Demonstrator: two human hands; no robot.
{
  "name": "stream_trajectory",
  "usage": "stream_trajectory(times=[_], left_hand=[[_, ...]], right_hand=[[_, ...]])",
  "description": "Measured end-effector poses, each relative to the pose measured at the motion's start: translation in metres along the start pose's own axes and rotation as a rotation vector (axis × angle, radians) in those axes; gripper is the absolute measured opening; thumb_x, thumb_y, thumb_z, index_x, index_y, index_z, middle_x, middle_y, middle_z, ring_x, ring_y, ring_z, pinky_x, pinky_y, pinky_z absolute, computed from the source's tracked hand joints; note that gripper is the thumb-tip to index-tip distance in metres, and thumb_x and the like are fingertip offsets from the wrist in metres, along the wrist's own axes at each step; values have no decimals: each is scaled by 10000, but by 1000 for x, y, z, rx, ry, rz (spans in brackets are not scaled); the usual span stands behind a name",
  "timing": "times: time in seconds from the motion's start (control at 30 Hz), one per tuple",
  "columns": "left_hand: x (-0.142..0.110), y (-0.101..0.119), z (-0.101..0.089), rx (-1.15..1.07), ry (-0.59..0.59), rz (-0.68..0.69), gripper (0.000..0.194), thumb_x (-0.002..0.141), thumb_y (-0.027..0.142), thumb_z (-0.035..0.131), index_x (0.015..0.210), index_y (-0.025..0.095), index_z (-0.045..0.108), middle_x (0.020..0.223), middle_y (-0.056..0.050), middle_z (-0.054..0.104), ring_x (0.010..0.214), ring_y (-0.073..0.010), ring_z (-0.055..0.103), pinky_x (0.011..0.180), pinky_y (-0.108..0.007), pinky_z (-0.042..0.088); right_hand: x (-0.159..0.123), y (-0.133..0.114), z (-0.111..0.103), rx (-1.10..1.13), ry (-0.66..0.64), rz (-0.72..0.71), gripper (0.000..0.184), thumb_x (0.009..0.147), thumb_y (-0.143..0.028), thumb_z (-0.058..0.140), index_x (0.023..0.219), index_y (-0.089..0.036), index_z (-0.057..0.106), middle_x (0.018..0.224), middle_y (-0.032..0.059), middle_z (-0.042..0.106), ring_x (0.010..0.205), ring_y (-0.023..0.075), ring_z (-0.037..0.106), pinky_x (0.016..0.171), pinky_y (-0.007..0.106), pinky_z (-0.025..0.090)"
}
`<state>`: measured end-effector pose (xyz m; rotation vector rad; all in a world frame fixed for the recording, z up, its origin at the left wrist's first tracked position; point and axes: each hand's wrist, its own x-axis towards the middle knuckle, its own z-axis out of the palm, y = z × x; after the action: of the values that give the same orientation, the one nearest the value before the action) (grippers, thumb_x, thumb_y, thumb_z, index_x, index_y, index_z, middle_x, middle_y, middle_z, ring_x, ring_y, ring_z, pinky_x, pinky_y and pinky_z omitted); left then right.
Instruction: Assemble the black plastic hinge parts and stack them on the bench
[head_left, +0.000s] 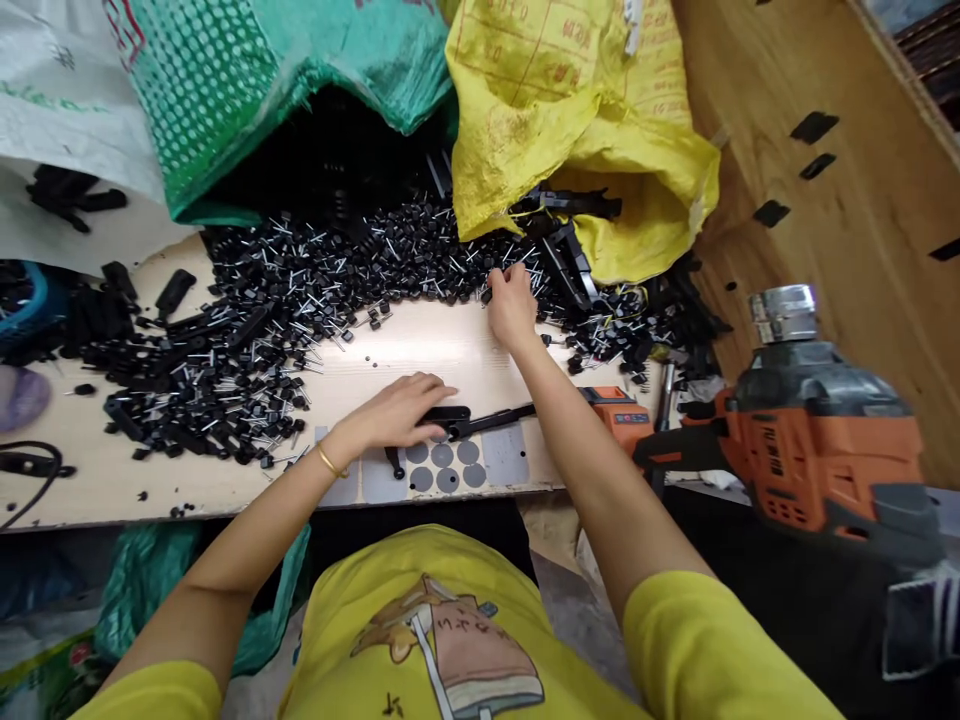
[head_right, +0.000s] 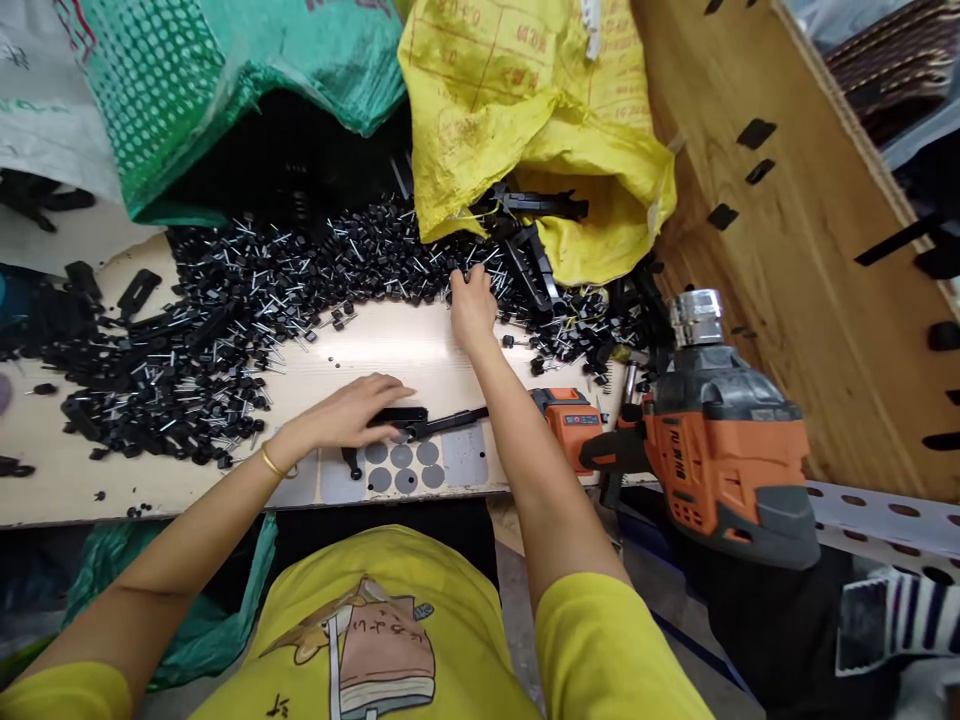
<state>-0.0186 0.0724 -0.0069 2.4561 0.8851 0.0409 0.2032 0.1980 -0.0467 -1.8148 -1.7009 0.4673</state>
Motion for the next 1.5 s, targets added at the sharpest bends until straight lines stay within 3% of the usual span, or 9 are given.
stream_trajectory(times=[0.17,0.37,0.47,0.53,0.67,0.8,1.03,1.2,1.5], left_hand=[[-11,-55,-22,94,335,-434,350,898,264,435,1210,132,524,1144,-130,546,1082,-255,494,913,-405,423],[24,-93,-13,190,407,-504,257,870,155,431,1049,130,613,1023,-117,567,1016,-253,504,896,-392,401],[18,-81,-18,112,505,-495,248,870,160,436,1026,136,628,999,-98,570,982,-223,519,878,-360,421],[-3,-64,-24,-12,559,-477,249,870,193,455,1035,147,636,984,-77,566,927,-186,538,859,-328,442],[-54,-26,-30,-340,477,-469,244,861,287,487,980,182,672,950,-49,565,826,-141,566,759,-268,495],[-77,-4,-17,-467,426,-511,262,844,331,509,999,185,662,938,-44,591,786,-130,590,724,-247,517],[-74,7,-6,-388,506,-545,231,828,315,534,974,173,643,867,-26,602,729,-116,598,716,-253,533],[-76,13,-5,-453,578,-529,218,833,298,542,977,173,649,886,-25,594,740,-104,602,725,-235,538],[-70,13,2,-409,539,-476,208,856,283,542,1003,176,642,907,-30,606,744,-108,606,721,-245,530]], right_hand=[[5,20,6,-39,55,-79,169,752,-101,472,852,-204,561,938,91,544,944,243,480,829,440,418],[-20,17,-15,150,184,-35,86,779,-232,553,859,-203,568,840,40,605,821,189,527,811,379,431],[-55,-3,-38,401,72,15,112,799,-287,561,863,-196,577,795,18,613,727,147,546,722,316,440],[-85,-15,-56,541,-145,40,127,812,-309,562,860,-195,591,750,7,616,701,139,560,682,290,438],[-137,-23,-75,440,-436,41,132,827,-325,571,870,-208,615,765,13,644,722,156,592,689,291,446],[-154,-17,-69,154,-353,-107,110,853,-286,532,881,-214,610,801,41,651,736,186,588,696,322,454],[-161,-31,-65,-80,-292,-452,180,922,-261,431,910,-194,597,829,93,640,808,232,540,723,356,455],[-165,-25,-66,-87,-274,-439,172,924,-265,436,933,-201,595,852,91,648,819,237,547,738,370,458],[-166,-23,-69,-98,-234,-434,161,925,-242,446,939,-198,601,847,81,642,818,223,541,738,355,455]])
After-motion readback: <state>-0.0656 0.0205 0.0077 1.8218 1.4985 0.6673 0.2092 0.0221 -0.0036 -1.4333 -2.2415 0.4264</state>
